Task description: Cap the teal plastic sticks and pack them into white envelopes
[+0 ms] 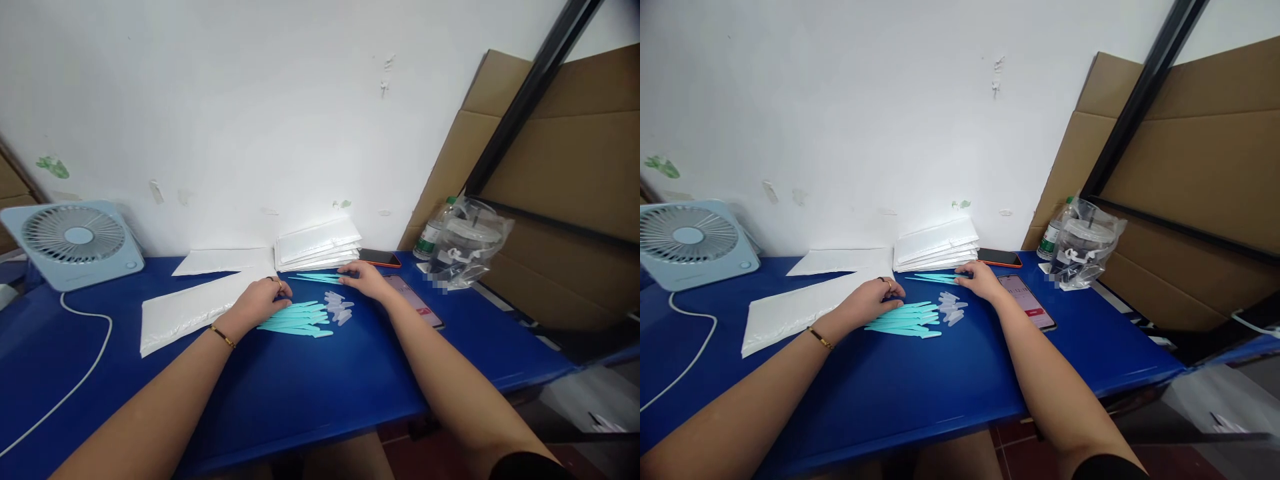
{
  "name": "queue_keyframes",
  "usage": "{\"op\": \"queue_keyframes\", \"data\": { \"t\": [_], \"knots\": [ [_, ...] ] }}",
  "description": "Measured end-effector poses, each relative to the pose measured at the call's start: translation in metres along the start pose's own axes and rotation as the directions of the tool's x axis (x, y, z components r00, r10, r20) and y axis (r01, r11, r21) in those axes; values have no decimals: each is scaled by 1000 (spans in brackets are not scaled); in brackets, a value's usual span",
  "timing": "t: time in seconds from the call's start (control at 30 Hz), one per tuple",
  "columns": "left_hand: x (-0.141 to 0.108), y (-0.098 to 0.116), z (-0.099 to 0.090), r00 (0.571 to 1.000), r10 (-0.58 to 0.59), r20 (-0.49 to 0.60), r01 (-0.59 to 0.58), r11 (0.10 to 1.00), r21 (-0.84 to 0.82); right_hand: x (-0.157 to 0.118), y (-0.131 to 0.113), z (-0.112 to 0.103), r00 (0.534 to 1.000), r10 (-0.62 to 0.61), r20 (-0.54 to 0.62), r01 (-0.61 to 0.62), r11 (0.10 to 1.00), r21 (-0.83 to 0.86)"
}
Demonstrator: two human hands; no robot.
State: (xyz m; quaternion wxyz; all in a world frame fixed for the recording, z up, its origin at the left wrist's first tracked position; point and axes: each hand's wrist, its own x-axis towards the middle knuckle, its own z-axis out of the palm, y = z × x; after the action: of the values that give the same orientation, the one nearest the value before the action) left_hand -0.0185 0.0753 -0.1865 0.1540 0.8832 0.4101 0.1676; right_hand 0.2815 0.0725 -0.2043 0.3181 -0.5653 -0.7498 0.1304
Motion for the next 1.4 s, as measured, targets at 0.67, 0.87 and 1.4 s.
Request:
{"op": "queue_keyframes", "data": {
  "t": [0.67, 0.87, 1.4],
  "knots": [
    [-8, 21, 6, 991, 43, 129, -24, 989, -145, -4, -34, -1, 970, -165, 177, 148, 983, 107],
    [-9, 17, 6, 998, -29, 61, 46, 950, -308, -10, -26, -1, 946, -187, 264, 186, 982, 27],
    [-7, 15, 1, 998, -57, -14, 52, 969, -241, -15, -48, -7, 994, -108, 10, 102, 957, 271]
  ]
}}
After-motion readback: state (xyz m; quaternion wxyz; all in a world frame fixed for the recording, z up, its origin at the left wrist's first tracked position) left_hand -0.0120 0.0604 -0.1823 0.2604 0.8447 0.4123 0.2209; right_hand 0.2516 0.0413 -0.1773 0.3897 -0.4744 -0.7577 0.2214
